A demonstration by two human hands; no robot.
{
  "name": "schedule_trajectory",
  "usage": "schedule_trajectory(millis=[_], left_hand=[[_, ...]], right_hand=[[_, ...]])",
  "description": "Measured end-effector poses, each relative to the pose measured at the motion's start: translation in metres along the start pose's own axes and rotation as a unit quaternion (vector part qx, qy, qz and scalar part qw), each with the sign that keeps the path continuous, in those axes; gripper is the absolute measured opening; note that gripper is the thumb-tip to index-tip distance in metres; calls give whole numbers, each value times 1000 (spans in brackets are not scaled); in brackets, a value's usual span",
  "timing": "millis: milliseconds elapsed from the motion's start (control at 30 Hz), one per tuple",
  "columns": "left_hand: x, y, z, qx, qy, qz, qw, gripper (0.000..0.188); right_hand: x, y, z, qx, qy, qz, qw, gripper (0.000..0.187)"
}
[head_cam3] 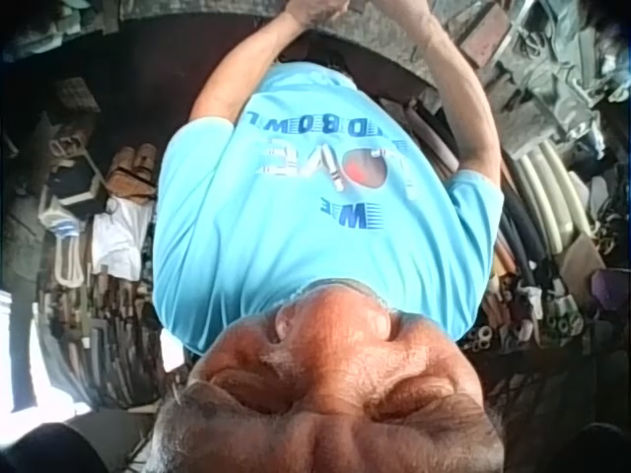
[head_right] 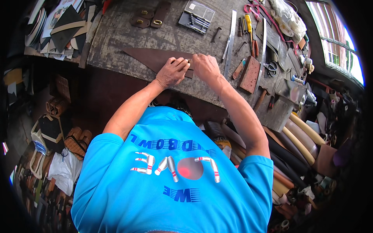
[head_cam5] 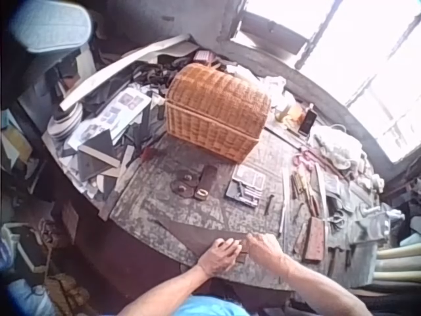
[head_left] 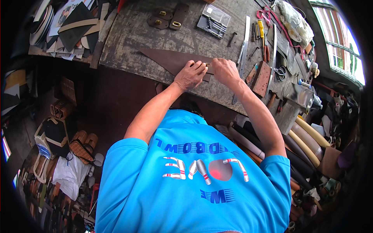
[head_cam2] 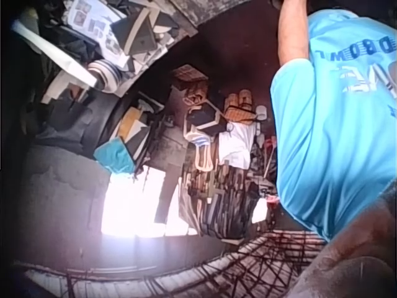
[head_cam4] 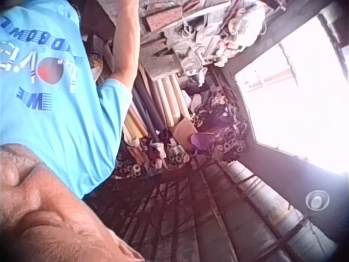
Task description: The recorder is attaching leather straps and hardware components to a wicker basket to assemble a bag.
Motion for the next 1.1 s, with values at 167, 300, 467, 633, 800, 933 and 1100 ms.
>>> schedule_trajectory(millis=[167, 300, 467, 633, 800, 933, 1100], left_hand=[[-1, 2, 0, 3, -1, -5, 1000, 51], [-2, 4, -1, -1, -10, -4, 1000, 52], [-2, 4, -2, -4, -21, -10, 1000, 54], [-3, 2, -2, -5, -28, -24, 999, 55], [-4, 2, -2, -17, -32, -24, 999, 55], [-6, 3, -3, -5, -34, -18, 999, 54], [-7, 1, -3, -10, -49, -25, 998, 52]], right_hand=[[3, -4, -10, 35, 66, -24, 997, 18], [3, 3, 3, -39, -3, 44, 998, 15], [0, 3, 33, -125, -198, 18, 972, 9], [4, 3, -10, 30, 131, 38, 990, 17], [1, 11, -15, 31, 162, 52, 985, 23], [1, 11, 12, -88, -2, 92, 992, 18], [-1, 16, 34, -226, -212, 110, 944, 9]])
Point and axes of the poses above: each hand's wrist, its own x-axis towards the middle knuckle, its own y-axis out of the palm, z = x × y, the point moved 9 cm from there along x, towards the middle knuckle, and after that the axes turned 8 degrees about x, right-handed, at the moved point
